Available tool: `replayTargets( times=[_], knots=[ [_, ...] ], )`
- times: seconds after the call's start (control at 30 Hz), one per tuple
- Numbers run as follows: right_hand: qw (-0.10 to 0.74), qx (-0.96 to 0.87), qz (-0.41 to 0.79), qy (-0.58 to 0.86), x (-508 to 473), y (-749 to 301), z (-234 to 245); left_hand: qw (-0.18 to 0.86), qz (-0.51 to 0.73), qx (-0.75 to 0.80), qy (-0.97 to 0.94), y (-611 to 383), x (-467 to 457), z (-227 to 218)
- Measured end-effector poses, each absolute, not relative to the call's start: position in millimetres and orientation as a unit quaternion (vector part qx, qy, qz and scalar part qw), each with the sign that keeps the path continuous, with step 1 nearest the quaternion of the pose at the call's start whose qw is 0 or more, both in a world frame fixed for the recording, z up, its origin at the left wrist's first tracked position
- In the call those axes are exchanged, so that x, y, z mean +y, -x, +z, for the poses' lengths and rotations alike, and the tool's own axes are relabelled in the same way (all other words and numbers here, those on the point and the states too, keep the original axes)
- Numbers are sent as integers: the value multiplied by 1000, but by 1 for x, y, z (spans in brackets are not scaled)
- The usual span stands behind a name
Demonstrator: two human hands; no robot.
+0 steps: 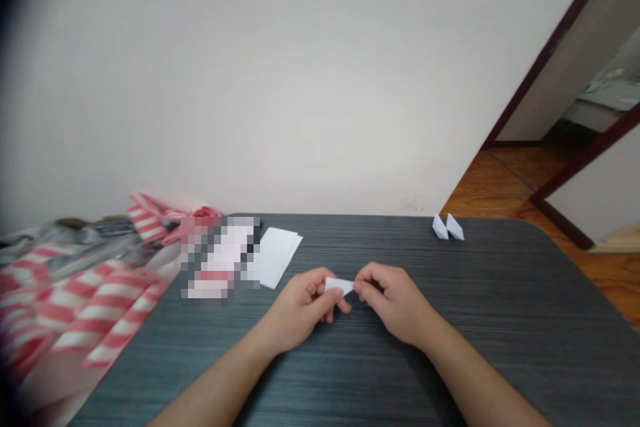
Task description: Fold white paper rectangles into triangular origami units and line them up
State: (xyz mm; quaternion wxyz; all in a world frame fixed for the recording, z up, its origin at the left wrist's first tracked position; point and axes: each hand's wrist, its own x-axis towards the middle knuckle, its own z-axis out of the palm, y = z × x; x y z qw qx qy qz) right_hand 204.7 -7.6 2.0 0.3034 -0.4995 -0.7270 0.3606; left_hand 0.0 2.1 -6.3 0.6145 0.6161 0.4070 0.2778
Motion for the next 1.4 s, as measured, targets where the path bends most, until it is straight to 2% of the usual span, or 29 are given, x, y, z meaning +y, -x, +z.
replayTargets(
  times=[0.9, 1.4],
  knots=[
    [260, -735, 405, 479, -8, -198, 2, 605, 279, 392, -635, 1, 2, -4],
    [257, -749, 386, 473, -9, -197, 5, 601, 279, 394, -638, 0, 2, -1]
  ],
)
